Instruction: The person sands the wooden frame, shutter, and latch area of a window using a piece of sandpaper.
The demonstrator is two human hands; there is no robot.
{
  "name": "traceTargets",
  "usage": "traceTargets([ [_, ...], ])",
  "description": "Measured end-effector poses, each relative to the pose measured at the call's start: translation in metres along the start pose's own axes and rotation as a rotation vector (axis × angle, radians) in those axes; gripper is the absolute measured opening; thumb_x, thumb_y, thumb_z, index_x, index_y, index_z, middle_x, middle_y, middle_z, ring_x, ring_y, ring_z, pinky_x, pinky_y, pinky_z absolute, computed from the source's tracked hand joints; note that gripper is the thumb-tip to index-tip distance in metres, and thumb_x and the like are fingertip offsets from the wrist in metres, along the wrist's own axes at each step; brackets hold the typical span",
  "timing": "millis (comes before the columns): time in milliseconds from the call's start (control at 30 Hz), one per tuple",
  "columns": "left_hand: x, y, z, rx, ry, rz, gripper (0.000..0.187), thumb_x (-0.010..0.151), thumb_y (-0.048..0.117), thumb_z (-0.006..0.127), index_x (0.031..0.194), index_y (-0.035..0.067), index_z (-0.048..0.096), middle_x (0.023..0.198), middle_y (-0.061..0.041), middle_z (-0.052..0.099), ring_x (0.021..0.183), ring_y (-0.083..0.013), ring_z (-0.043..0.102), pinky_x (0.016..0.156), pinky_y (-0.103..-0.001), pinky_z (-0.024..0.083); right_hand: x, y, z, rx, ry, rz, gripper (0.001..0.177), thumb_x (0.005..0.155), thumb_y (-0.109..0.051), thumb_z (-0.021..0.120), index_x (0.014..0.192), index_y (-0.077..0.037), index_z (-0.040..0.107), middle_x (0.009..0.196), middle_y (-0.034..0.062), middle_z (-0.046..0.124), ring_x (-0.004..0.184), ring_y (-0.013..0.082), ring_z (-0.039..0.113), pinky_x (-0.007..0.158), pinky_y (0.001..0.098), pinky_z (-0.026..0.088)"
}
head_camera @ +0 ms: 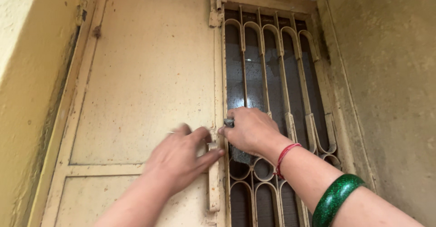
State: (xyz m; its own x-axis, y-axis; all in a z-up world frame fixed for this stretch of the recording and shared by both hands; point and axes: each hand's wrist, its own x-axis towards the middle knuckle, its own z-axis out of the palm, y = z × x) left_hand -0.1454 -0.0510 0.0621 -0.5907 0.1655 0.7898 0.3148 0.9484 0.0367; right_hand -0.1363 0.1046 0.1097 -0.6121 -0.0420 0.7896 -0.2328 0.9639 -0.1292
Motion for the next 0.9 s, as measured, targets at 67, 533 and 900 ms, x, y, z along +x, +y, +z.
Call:
traceTargets([
  [67,-0.006,-0.006,-0.011,0.060,-0.002,0.000,0.064,0.093,0.070,0.062,0.141,0.028,0.058,0.133,-0.017,0.059,0.115,-0.0262,0.064,0.093,-0.040,0.059,-0.001,0.000,-0.002,-0.002,-0.026,-0.001,0.052,0.092,-0.045,0.067,0.136,-0.018,0.064,0.126,0.0104,0.071,0.117,0.0292,0.068,0.102,0.0456,0.053],
  [533,-0.009,-0.004,-0.060,0.531,-0.237,-0.171,0.120,0.081,0.058,0.080,0.166,0.034,0.000,0.175,-0.007,-0.005,0.160,-0.0333,0.010,0.119,-0.048,0.041,0.006,0.006,-0.018,-0.052,-0.133,-0.127,0.043,0.086,-0.048,0.071,0.116,-0.018,0.077,0.112,0.0086,0.077,0.109,0.0269,0.072,0.097,0.0424,0.055],
  [900,-0.024,-0.012,-0.029,0.464,-0.172,-0.183,0.107,0.087,0.044,0.081,0.163,0.034,0.006,0.171,-0.004,-0.002,0.153,-0.0318,0.020,0.117,-0.042,0.041,-0.018,0.009,-0.004,-0.319,-0.020,-0.259,0.038,0.090,-0.046,0.070,0.114,-0.018,0.075,0.108,0.0118,0.075,0.107,0.0312,0.070,0.094,0.0462,0.055],
])
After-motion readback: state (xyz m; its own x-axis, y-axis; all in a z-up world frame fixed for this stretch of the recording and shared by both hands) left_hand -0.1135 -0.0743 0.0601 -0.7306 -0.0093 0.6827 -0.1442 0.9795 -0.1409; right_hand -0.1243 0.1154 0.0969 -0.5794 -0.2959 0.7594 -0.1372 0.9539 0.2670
